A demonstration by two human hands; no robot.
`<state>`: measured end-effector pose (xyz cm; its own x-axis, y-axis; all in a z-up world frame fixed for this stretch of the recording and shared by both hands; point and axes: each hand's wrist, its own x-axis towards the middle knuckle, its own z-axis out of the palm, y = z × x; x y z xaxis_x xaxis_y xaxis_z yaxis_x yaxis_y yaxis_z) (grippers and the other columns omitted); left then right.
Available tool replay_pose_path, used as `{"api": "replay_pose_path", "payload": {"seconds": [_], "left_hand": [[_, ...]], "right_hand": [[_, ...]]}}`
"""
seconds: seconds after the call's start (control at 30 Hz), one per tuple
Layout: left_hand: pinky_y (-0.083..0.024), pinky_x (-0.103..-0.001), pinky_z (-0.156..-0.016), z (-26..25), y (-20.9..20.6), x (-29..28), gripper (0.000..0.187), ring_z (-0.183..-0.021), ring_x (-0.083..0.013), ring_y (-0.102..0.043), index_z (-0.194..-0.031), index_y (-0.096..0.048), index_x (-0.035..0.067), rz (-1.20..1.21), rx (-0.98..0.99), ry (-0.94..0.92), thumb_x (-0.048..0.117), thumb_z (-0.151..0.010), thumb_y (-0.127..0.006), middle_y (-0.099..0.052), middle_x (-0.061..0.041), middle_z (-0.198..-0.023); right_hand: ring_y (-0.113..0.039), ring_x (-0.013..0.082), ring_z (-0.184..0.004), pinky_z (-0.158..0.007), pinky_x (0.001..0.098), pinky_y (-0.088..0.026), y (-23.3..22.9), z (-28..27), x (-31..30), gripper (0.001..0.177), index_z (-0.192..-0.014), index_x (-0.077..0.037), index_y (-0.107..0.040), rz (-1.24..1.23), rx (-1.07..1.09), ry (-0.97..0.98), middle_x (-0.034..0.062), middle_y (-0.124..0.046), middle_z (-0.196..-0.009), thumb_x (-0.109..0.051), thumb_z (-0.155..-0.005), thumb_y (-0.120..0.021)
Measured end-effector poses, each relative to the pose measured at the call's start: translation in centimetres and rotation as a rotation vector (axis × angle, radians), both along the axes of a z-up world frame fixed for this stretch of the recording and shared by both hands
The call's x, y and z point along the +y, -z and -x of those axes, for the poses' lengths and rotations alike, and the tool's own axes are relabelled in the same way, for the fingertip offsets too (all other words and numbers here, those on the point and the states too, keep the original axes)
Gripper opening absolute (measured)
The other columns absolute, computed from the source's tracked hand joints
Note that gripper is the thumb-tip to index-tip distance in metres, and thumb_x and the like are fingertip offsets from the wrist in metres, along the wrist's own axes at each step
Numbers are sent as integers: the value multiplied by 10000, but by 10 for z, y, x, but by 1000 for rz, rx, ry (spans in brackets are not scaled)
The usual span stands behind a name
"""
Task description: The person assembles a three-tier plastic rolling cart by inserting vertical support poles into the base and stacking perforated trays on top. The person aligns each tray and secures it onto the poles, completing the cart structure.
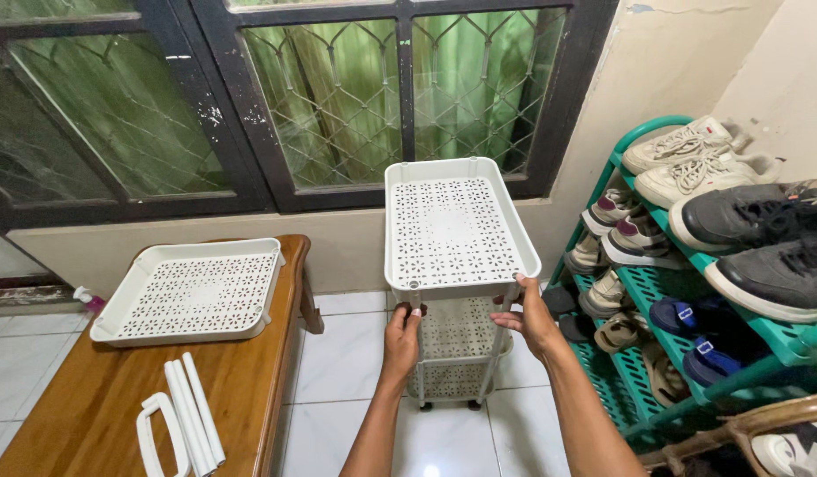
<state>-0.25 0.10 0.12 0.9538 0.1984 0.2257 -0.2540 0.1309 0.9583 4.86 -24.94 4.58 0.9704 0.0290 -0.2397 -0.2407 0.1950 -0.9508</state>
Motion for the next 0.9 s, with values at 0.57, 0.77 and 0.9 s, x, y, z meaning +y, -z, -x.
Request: {"api": "replay_pose_path", "payload": {"seconds": [0.57,0.77,0.9], "left_hand": [[-434,-295,-788,-32,-24,-12,699,-932,-89,-537,-1276,-585,149,323,156,-38,576,-739,-721,-623,23,-1122],[-397,-329,-694,-20,-48,-15,748,-901,-122,-501,-1317,-546,77,371,48,-37,507,-745,-761,-599,-10,-1094],[-405,-312,-713,-18,-47,-16,744,-930,-110,-503,-1336,-523,93,374,50,-61,496,-753,-749,-594,10,-1130]], "right_hand": [[-688,328,-953,-861,411,-558,-12,14,5,802,-1421,-2,-462,-1,-24,1,228,-602,-1246,-635,-932,-415],[-687,316,-948,-859,408,-560,-17,18,6,836,-1436,-36,-425,-28,-20,8,206,-603,-1240,-690,-918,-377],[-685,298,-947,-846,400,-558,-7,17,0,869,-1424,-35,-461,-81,-66,-3,194,-605,-1221,-731,-923,-316]]}}
